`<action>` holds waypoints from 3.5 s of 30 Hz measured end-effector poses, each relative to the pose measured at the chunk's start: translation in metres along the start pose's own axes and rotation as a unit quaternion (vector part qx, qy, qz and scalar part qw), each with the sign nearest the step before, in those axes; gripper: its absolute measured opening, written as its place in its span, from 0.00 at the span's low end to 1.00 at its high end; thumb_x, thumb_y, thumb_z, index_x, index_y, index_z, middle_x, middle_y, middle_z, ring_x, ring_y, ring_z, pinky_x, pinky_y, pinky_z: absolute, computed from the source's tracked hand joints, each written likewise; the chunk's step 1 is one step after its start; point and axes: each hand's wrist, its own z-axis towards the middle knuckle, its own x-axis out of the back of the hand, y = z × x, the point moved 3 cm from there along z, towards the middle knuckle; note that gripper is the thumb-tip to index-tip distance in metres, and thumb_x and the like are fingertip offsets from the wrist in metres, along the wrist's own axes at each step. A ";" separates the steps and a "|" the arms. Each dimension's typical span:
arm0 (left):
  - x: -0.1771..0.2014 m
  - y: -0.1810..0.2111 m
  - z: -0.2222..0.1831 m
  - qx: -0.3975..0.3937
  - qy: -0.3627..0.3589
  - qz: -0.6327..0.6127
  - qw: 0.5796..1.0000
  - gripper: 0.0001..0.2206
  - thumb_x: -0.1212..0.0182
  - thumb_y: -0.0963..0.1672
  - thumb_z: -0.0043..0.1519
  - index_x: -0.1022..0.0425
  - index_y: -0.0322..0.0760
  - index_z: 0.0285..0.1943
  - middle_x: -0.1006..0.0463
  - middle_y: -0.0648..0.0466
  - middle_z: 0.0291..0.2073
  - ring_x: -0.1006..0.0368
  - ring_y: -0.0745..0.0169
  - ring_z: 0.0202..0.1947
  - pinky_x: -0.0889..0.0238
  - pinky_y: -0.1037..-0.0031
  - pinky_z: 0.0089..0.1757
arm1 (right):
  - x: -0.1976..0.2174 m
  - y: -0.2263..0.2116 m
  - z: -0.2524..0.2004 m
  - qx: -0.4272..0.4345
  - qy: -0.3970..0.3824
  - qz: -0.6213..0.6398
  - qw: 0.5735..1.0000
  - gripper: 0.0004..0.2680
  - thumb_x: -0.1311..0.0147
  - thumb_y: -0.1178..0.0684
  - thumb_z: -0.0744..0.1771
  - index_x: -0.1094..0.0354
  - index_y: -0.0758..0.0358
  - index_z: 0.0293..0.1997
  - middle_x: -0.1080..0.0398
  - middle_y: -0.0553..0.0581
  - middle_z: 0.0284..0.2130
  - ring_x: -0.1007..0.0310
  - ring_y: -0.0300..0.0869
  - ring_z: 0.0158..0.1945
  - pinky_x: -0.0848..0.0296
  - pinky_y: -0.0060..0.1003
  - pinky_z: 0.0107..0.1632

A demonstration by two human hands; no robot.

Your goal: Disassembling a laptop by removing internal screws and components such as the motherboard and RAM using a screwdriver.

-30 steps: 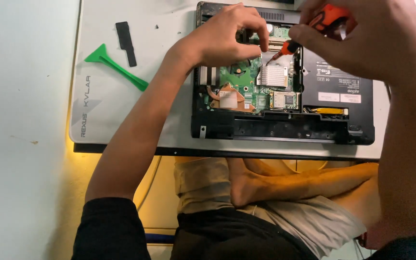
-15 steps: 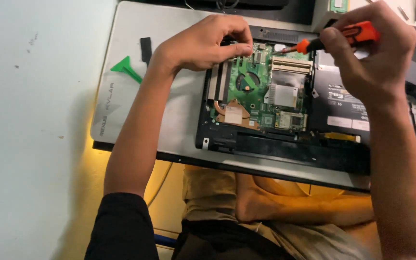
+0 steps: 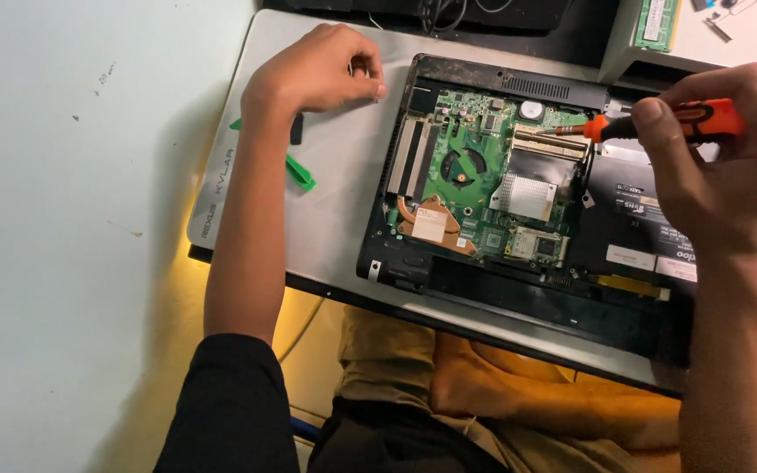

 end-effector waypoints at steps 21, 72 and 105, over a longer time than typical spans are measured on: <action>0.006 0.005 -0.004 -0.049 -0.022 -0.042 0.998 0.08 0.23 0.38 0.64 0.05 0.40 0.50 0.13 0.56 0.32 0.26 0.67 0.31 0.33 0.69 0.36 | 0.006 -0.016 0.010 -0.007 0.025 0.012 1.000 0.07 0.26 0.74 0.81 0.23 0.87 0.61 0.22 0.71 0.45 0.30 0.50 0.40 0.34 0.43 0.46; -0.067 0.161 -0.017 -0.394 0.095 0.015 0.914 0.19 0.16 0.46 0.58 0.26 0.35 0.39 0.20 0.52 0.51 0.21 0.53 0.50 0.16 0.61 0.47 | -0.013 -0.041 0.028 -0.046 -0.140 -0.046 0.988 0.08 0.25 0.65 0.71 0.22 0.79 0.52 0.23 0.64 0.39 0.36 0.48 0.32 0.35 0.41 0.37; -0.074 0.160 -0.011 -0.412 0.093 -0.008 0.906 0.20 0.14 0.44 0.55 0.29 0.32 0.36 0.20 0.51 0.48 0.24 0.53 0.42 0.17 0.61 0.46 | -0.014 -0.033 0.025 -0.046 -0.155 -0.065 0.985 0.09 0.22 0.63 0.71 0.21 0.76 0.50 0.24 0.63 0.34 0.36 0.49 0.28 0.38 0.43 0.32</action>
